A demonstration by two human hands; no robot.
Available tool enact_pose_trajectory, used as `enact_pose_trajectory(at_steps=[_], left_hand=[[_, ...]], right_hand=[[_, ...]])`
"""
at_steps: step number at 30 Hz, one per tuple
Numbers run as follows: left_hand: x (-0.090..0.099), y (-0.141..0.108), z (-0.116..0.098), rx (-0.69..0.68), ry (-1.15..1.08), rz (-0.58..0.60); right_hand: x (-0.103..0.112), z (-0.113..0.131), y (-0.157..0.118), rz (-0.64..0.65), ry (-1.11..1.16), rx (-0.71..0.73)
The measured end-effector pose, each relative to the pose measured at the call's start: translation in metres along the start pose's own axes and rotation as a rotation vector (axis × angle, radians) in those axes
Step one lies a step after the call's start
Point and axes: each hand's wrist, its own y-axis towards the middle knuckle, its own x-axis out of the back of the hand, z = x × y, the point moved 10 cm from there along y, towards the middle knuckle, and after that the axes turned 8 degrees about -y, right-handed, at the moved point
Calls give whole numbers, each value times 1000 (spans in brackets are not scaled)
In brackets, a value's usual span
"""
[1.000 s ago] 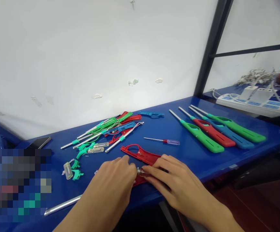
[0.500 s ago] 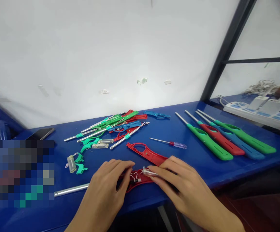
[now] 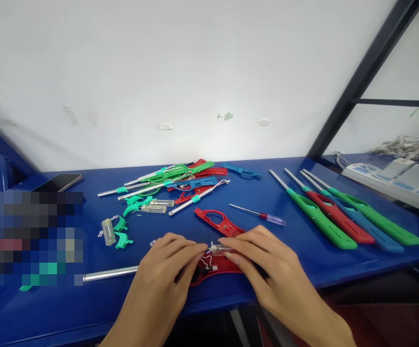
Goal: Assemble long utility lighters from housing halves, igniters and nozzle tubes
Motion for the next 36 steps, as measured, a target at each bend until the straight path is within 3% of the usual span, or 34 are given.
enact_pose_trajectory(at_steps=[10, 22, 32, 36], left_hand=[[-2, -1, -1, -7, -29, 39], [-7, -1, -10, -138, -1, 45], [-1, 0, -2, -51, 10, 15], [-5, -1, 0, -25, 0, 55]], right_hand=[[-1, 0, -1, 16, 0, 7], [-3, 9, -8, -8, -93, 135], [4, 7, -8, -88, -74, 137], [5, 7, -8, -97, -87, 125]])
